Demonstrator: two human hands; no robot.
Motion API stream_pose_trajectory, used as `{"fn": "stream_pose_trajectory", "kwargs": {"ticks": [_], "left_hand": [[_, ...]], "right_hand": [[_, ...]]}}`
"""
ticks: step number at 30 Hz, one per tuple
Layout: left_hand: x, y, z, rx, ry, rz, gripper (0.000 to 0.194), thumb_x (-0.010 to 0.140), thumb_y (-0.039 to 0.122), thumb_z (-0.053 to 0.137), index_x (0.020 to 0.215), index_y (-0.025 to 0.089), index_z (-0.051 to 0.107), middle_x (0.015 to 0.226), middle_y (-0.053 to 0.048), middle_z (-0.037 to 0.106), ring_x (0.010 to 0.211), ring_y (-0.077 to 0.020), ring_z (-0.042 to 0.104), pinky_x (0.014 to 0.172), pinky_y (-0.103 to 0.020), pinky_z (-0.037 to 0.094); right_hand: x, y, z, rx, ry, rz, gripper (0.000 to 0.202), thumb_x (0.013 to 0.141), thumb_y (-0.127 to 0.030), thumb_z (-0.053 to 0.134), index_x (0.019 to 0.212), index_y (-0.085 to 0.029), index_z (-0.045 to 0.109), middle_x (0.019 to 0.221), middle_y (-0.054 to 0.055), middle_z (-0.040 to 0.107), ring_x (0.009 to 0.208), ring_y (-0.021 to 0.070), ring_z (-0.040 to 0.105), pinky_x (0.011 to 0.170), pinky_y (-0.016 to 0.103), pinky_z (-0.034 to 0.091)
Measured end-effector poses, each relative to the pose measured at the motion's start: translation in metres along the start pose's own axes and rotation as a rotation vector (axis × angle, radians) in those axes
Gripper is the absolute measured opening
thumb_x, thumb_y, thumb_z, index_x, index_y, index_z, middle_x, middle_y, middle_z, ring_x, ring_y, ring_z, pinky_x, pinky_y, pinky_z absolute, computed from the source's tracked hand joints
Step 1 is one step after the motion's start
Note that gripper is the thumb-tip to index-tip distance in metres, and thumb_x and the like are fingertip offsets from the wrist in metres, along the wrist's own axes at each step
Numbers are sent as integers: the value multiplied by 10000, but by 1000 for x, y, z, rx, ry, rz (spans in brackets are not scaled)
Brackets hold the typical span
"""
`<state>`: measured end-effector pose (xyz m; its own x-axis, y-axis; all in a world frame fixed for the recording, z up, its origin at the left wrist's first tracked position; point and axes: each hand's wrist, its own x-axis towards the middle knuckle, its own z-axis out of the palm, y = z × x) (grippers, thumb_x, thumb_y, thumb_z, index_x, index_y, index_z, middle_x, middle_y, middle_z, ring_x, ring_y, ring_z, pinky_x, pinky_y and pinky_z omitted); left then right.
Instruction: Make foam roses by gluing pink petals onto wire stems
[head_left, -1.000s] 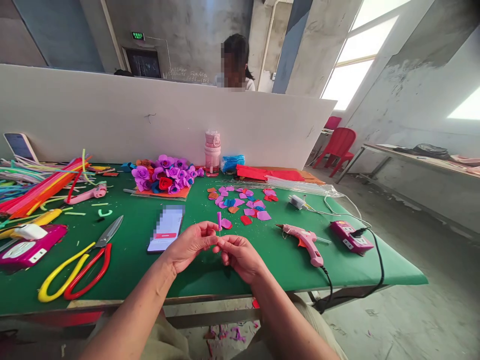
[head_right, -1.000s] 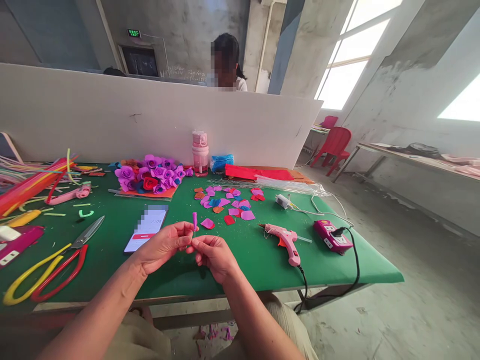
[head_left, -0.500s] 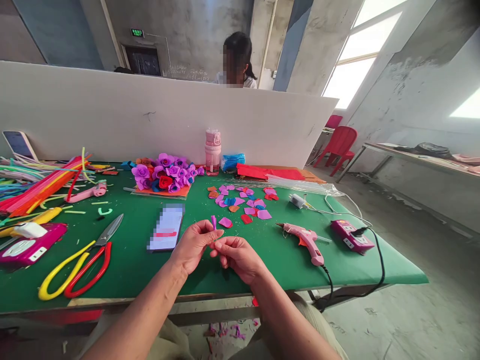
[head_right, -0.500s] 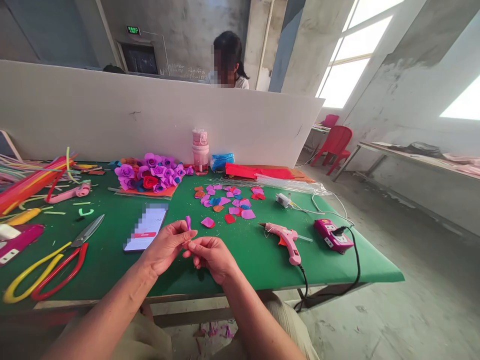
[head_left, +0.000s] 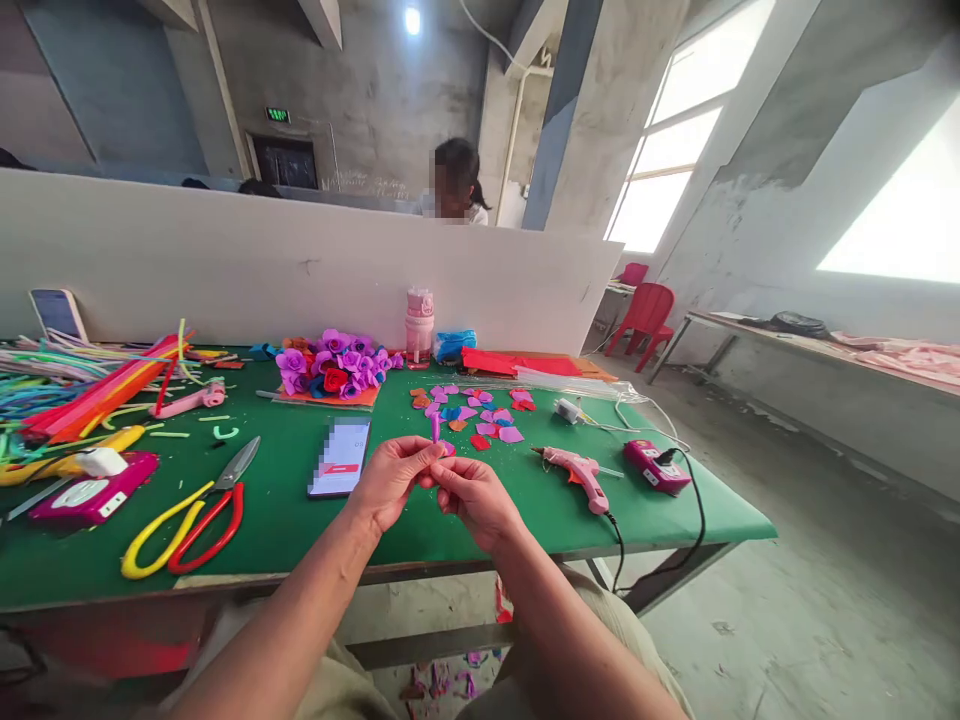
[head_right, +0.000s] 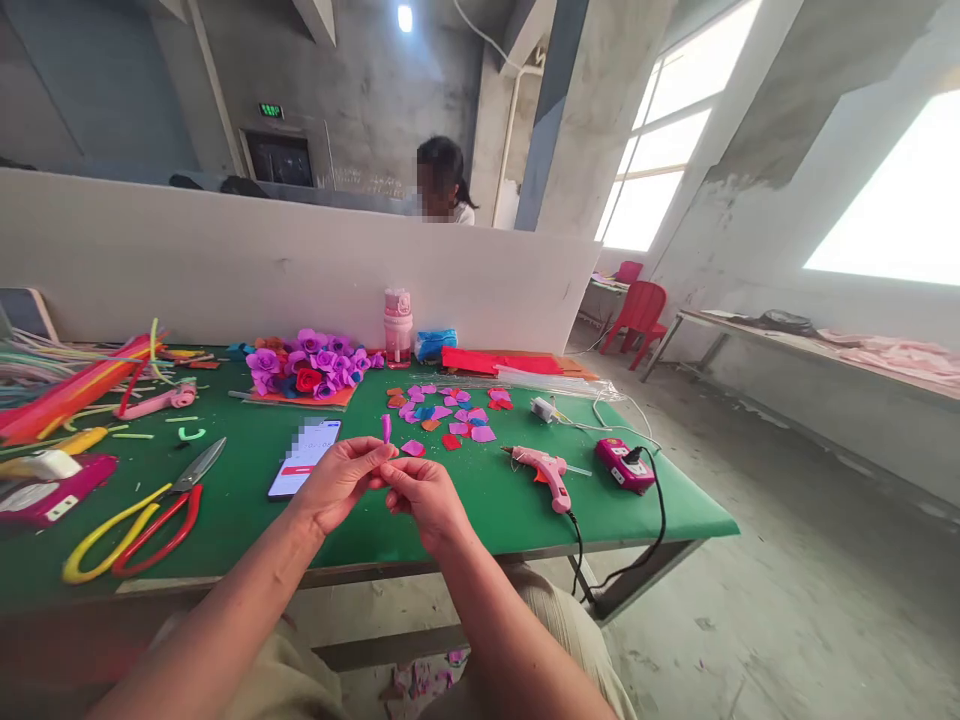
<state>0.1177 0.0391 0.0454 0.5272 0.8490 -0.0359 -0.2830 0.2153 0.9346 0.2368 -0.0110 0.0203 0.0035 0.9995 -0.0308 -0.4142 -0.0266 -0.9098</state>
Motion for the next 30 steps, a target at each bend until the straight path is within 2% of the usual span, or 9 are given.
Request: {"fn": "stream_pose_trajectory", "kwargs": {"ticks": [5,13,15,19,21,23,24,27,30], "left_hand": [[-22,5,9,122,27,170,261,623,383,725,671,132,673,565,-3,590,494,-85,442,535,-234,368],[-60,19,21,815,135,598,258,786,356,523,586,192,529,585,22,521,556,-116,434,546,-225,315],[-69,16,20,824,137,560,311,794,390,516,556,196,460,509,43,430,495,-105,368,503,-225,278],[-79,-2,7,804,-103,268,496,748,468,567,426,191,311,410,59,295,425,-81,262,455,-231,231],[-80,-7,2,848,-254,182,446,669,431,668,425,170,400,474,48,392,461,-76,313,475,-220,258],[-80,-8,0,838,-393,125,250,629,378,713,582,165,591,665,9,558,561,-99,427,527,-215,323],[-79,-8,1,830,-377,107,225,637,378,706,629,167,625,664,4,572,566,-105,443,530,-215,331],[-72,-7,4,803,-146,151,314,691,422,648,525,163,589,483,23,489,480,-100,403,493,-219,308],[-64,-10,8,692,-63,250,223,685,400,661,655,180,673,641,-10,588,586,-125,468,570,-231,370]], "right_hand": [[-14,-7,7,-13,-43,-37,273,628,-391,759,718,-141,697,692,16,657,422,15,434,409,155,318],[-42,-4,-2,13,-15,-101,339,583,-396,786,767,-134,676,668,14,662,428,17,441,425,149,324],[-41,-4,-9,9,26,-133,362,558,-415,792,747,-139,654,664,16,671,423,23,447,430,157,321],[-31,-2,-31,-37,97,-184,378,537,-453,786,694,-142,637,659,15,664,432,39,456,429,175,286],[-27,1,-42,-63,130,-209,366,541,-450,784,687,-141,652,613,-9,624,430,36,421,427,182,255],[-27,4,-51,-71,154,-222,342,545,-430,788,680,-141,666,554,-36,566,423,30,368,429,187,230],[-28,5,-54,-71,160,-220,330,547,-419,791,678,-140,672,538,-42,546,423,29,351,430,190,221],[-35,4,-56,-77,149,-203,312,563,-401,789,707,-140,696,578,-26,567,450,38,361,445,199,228],[-43,2,-48,-93,109,-198,299,579,-405,781,709,-147,703,611,-12,585,479,50,377,463,203,248]]}}
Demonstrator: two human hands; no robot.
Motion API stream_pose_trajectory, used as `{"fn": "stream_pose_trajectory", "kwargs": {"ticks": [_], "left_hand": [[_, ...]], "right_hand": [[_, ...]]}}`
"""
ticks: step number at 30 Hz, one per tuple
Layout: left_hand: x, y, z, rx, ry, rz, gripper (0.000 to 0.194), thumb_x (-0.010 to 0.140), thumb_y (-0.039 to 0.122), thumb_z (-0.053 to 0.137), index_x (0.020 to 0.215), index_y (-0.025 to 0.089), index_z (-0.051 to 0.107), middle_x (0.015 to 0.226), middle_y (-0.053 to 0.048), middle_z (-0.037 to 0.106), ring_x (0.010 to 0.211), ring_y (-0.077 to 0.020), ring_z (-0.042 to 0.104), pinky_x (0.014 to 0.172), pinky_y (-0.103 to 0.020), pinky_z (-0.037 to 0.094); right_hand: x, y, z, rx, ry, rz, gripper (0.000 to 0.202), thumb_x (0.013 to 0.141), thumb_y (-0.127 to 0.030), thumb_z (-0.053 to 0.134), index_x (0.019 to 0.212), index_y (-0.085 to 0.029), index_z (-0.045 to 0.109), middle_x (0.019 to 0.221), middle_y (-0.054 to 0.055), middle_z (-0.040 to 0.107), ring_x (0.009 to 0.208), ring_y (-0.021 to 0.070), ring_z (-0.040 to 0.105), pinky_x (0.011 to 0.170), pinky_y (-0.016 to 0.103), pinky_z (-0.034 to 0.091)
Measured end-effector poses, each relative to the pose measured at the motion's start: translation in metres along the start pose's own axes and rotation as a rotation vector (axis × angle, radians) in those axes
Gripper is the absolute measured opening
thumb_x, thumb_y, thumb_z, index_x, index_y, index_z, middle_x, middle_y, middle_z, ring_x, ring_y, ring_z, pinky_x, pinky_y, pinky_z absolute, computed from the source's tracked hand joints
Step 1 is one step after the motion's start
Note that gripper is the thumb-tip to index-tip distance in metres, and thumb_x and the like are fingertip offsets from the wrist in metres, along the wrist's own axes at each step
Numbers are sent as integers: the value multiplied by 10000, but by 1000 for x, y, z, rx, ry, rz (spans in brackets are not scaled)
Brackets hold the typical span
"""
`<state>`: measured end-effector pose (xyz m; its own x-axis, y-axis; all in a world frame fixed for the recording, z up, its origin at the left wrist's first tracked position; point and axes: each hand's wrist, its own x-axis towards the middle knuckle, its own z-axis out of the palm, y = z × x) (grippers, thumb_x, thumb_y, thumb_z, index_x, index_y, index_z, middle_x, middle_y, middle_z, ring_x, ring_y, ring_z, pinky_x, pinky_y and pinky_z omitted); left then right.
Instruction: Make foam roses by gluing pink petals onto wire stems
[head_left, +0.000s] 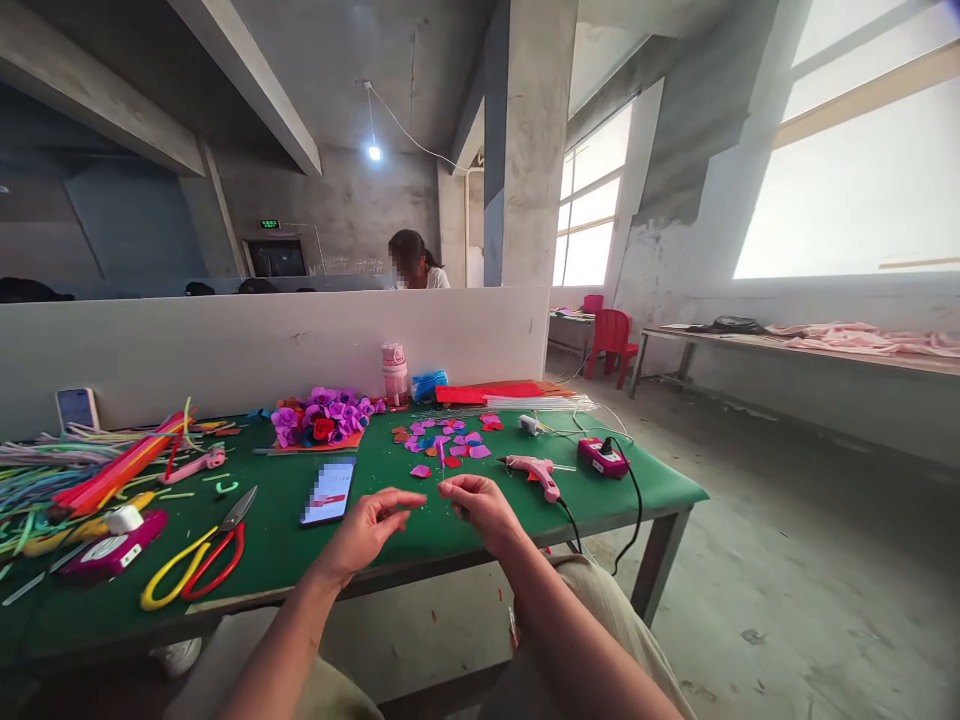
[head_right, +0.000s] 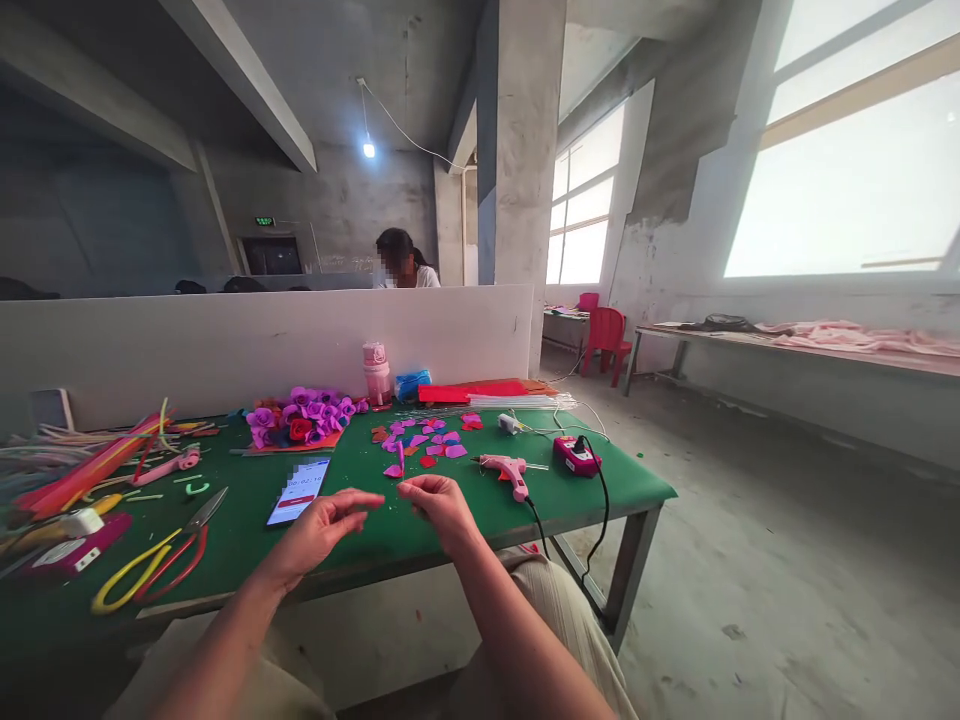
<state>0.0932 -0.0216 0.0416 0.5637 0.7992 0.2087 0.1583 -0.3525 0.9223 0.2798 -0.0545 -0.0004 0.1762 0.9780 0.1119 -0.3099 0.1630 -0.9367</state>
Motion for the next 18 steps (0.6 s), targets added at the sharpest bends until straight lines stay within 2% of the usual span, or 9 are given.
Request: {"fn": "stream_pose_trajectory", "kwargs": {"ticks": [2,4,9,13,16,18], "left_hand": [[2,-2,5,-87,18,-1,268,674,384,683,865,197,706,781,-32,632,675,-141,496,632,-240,390],[3,-4,10,-177,63,-36,355,694,418,670,954,178,698,774,-42,637,682,-139,489,622,-235,376],[4,-9,20,-339,183,-72,356,662,462,694,807,138,718,691,-43,652,614,-120,478,577,-225,368],[5,-13,17,-281,299,-26,307,649,449,705,732,153,710,695,-46,675,672,-148,545,619,-233,417],[4,-15,12,-203,344,-10,317,664,457,683,768,158,696,669,-29,656,529,-104,486,470,-202,363],[4,-16,12,-228,302,-52,338,653,466,683,782,154,679,637,-15,630,454,-82,440,388,-190,312]], "right_hand": [[-5,-1,8,5,-42,13,289,590,-409,775,690,-149,699,599,-14,577,481,53,373,470,204,254],[-10,0,17,16,-87,27,279,598,-406,771,687,-152,698,606,-12,584,486,54,380,477,204,264],[-17,8,36,19,-161,42,255,616,-387,762,680,-149,695,621,-11,597,506,52,419,513,204,305],[-14,9,38,-54,-190,50,321,573,-386,781,778,-154,696,669,-10,620,531,66,478,546,220,359],[-7,9,30,-114,-124,32,332,568,-406,778,753,-152,674,618,-20,608,490,65,469,510,216,354],[-2,8,24,-120,-49,15,329,605,-452,742,676,-143,657,567,-10,595,471,68,458,495,216,349]]}}
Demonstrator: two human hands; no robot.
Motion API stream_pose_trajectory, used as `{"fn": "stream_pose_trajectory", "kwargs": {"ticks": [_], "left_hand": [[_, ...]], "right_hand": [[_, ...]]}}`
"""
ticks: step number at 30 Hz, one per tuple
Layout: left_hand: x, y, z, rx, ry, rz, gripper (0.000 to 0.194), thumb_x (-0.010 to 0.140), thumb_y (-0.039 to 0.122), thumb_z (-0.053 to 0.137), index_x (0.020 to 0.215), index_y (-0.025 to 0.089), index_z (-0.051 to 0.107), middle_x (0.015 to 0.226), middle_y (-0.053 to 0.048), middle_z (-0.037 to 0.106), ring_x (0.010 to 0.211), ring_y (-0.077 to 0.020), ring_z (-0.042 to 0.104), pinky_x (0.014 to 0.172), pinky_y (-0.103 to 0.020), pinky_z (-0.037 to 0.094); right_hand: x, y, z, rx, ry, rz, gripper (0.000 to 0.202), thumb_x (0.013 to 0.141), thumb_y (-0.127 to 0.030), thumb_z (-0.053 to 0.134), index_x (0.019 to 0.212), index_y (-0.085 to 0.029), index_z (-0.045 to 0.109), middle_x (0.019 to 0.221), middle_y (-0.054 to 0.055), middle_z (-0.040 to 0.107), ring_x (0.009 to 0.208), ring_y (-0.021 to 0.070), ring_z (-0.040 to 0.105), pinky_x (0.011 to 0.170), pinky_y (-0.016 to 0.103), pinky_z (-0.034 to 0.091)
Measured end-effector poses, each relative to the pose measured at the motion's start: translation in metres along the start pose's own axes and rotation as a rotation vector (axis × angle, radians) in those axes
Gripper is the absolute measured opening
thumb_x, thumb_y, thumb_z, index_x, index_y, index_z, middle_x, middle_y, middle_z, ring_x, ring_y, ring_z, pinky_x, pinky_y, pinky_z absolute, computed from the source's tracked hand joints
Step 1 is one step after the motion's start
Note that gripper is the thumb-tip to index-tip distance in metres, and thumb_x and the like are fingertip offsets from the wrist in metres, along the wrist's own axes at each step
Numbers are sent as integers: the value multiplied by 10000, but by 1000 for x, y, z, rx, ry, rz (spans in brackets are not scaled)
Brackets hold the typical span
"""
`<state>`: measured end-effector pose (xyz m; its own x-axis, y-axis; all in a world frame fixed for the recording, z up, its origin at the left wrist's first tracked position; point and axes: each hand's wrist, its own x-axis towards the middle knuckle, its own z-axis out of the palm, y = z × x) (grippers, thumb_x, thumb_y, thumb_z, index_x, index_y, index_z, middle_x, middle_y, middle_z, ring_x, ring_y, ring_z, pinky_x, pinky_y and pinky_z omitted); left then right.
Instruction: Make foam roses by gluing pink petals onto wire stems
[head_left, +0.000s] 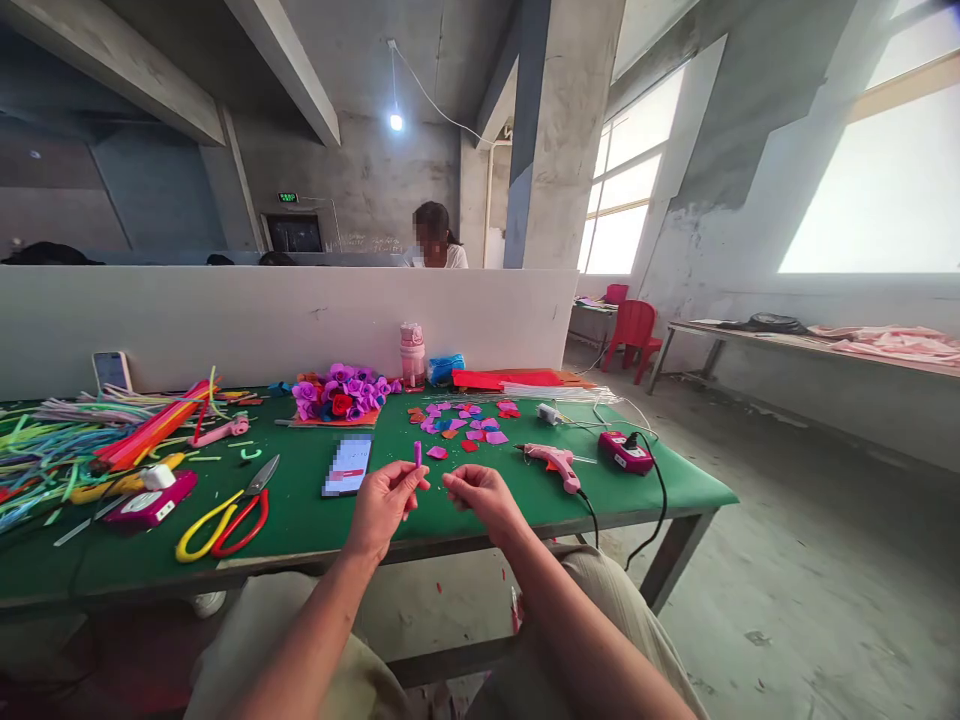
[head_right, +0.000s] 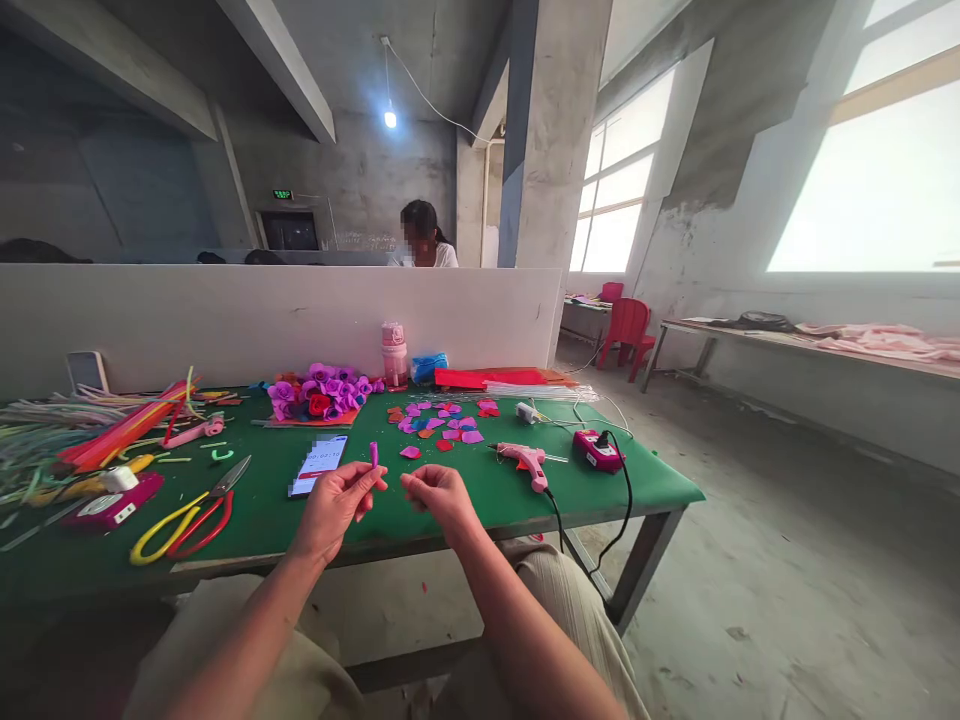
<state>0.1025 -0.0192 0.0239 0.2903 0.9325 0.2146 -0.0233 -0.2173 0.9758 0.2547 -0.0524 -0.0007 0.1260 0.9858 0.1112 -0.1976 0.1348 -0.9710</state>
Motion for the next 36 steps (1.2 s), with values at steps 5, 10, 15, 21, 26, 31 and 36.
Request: {"fn": "stream_pose_trajectory", "kwargs": {"ticks": [5,10,15,21,26,31,36], "left_hand": [[-4,-4,9,6,-106,-85,353,647,478,677,736,137,653,593,-10,603,423,-80,460,364,-192,364],[-7,-7,16,89,-174,-34,301,702,447,628,670,148,638,571,-2,578,402,-84,456,356,-199,364],[-9,-7,20,192,-134,-2,268,737,384,573,589,163,605,500,12,539,383,-90,441,365,-203,371],[-10,-11,24,230,-67,-28,261,728,394,569,605,166,599,503,15,552,371,-96,450,341,-197,354],[-9,-12,23,205,-79,-53,276,710,435,583,657,166,612,570,8,598,401,-101,479,354,-198,370],[-6,-15,19,215,-76,13,273,711,431,583,631,173,622,503,11,578,449,-121,521,427,-210,416],[-1,-23,16,266,-38,12,239,691,413,612,647,179,628,486,28,543,391,-104,476,370,-203,367]], "right_hand": [[-1,-1,-5,72,-9,-19,406,669,-495,683,912,-170,699,796,41,660,660,114,554,649,251,424],[-10,-4,3,43,-163,-48,348,716,-435,670,933,-167,714,721,9,623,681,108,523,681,246,393],[-11,0,11,114,-45,-101,317,612,-411,744,808,-161,734,595,-9,594,570,105,484,607,259,383],[-9,3,18,162,98,-124,195,587,-350,753,656,-176,700,583,-10,619,526,109,489,556,254,396],[-9,1,19,76,144,-141,204,613,-361,726,697,-176,712,605,-6,654,552,126,534,581,257,424],[-8,4,16,-67,173,-245,219,619,-355,726,760,-188,720,698,21,679,636,158,593,623,269,465],[-9,-10,6,-124,253,-359,200,703,-374,671,762,-185,698,710,17,662,644,134,563,630,244,446]]}}
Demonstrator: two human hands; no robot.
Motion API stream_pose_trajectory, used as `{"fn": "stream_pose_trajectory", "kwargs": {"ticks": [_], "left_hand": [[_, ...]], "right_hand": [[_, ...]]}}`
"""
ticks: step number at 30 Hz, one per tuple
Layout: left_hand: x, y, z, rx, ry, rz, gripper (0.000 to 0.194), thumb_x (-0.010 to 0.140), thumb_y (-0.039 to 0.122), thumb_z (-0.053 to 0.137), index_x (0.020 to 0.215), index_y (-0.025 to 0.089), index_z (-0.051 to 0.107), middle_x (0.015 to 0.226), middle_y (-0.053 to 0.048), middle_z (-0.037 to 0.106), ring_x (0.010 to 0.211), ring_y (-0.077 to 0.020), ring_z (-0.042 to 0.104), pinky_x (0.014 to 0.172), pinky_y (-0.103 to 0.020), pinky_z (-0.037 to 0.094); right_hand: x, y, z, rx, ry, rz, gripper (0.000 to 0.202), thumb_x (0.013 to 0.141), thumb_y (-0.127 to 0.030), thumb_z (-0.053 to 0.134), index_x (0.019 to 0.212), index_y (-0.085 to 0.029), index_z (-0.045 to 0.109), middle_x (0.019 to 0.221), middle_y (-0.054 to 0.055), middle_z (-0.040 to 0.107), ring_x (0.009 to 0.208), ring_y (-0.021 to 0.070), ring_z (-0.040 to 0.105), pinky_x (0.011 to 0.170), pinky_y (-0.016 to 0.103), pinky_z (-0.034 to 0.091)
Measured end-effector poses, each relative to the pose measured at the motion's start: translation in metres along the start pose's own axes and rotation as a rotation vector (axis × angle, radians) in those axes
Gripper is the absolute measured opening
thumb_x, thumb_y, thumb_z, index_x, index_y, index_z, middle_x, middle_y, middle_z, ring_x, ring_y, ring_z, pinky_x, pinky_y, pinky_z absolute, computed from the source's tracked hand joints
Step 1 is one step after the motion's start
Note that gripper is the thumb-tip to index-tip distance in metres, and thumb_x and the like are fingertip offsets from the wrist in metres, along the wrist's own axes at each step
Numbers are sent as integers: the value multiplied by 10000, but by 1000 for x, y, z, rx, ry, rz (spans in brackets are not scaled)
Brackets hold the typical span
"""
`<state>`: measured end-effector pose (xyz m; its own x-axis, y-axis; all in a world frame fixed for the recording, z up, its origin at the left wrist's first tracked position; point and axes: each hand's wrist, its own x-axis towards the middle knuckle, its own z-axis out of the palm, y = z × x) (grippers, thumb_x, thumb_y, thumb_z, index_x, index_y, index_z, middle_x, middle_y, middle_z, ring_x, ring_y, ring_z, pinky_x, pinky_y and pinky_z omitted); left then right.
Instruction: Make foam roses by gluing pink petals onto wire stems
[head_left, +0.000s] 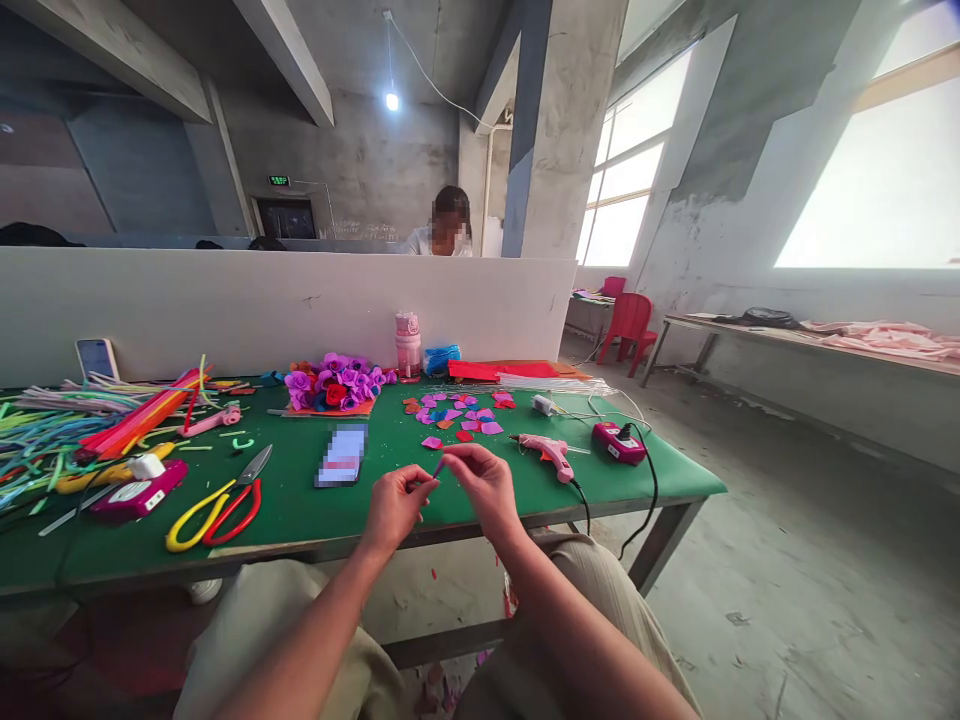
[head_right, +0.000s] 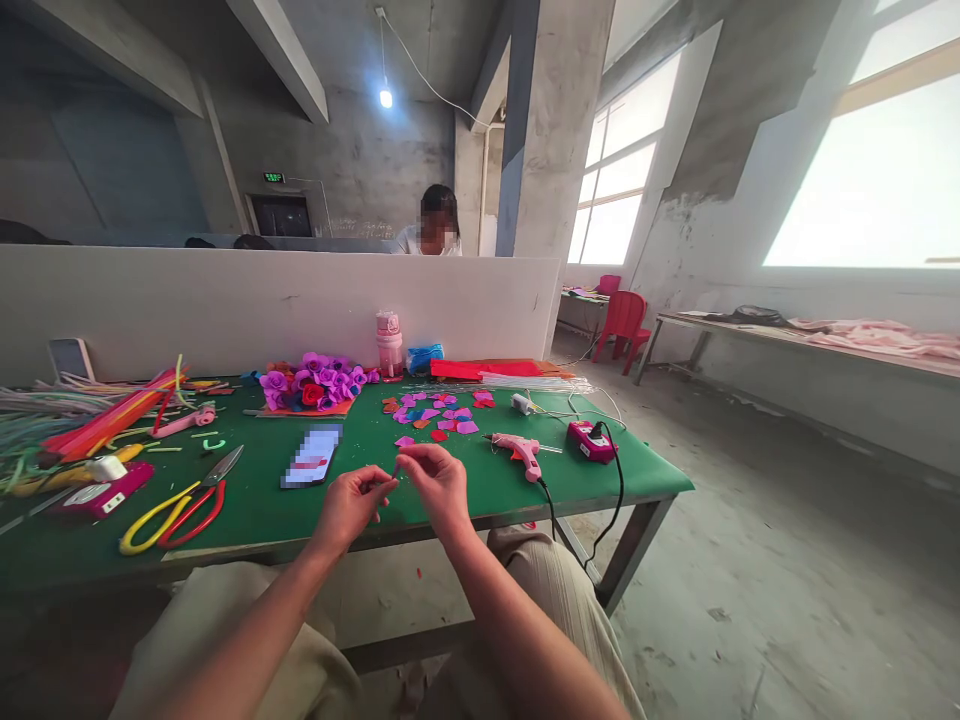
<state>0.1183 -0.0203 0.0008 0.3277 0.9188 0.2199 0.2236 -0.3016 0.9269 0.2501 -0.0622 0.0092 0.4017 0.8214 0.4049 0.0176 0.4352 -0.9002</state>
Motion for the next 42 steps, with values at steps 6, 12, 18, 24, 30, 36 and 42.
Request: {"fn": "stream_pose_trajectory", "kwargs": {"ticks": [6,12,18,24,30,36,42], "left_hand": [[0,0,3,-97,-39,-65,244,677,407,631,626,171,597,467,48,484,378,-83,419,364,-193,347],[-4,1,5,-59,-111,-89,280,676,447,616,670,168,619,468,53,466,377,-82,382,355,-196,316],[1,7,-7,64,-162,-51,243,671,409,613,610,178,574,534,25,539,496,-115,470,440,-208,350],[39,12,-24,70,-103,82,240,696,411,601,636,178,597,602,20,576,590,-123,491,564,-227,372],[52,14,-15,-186,-226,-101,279,633,432,672,664,158,627,562,22,554,467,-94,448,445,-216,344],[47,-9,-9,-444,-71,-193,230,632,370,712,651,151,644,604,-3,626,587,-117,552,588,-225,450],[54,-15,-25,-682,90,-369,251,568,337,766,669,147,636,672,-10,645,599,-108,561,615,-239,457]], "right_hand": [[7,-6,-13,78,-68,166,301,749,-450,601,791,-159,669,719,11,615,558,90,477,564,227,401],[-2,8,0,33,-207,241,262,603,-375,741,704,-159,634,602,-32,561,547,90,464,525,213,371],[18,-1,-30,164,101,137,255,679,-420,676,703,-172,623,616,-31,562,512,76,451,526,215,375],[46,12,-68,115,311,136,304,626,-417,716,819,-190,653,726,7,645,572,102,504,597,249,424],[34,29,-23,43,1,274,336,691,-453,670,916,-203,687,624,-22,597,514,88,477,516,224,382],[15,48,18,-157,-240,244,264,740,-430,632,854,-196,673,618,-13,612,431,90,494,430,215,369],[33,45,-11,-324,-15,210,259,750,-434,618,706,-184,665,601,12,633,450,111,510,444,227,392]]}}
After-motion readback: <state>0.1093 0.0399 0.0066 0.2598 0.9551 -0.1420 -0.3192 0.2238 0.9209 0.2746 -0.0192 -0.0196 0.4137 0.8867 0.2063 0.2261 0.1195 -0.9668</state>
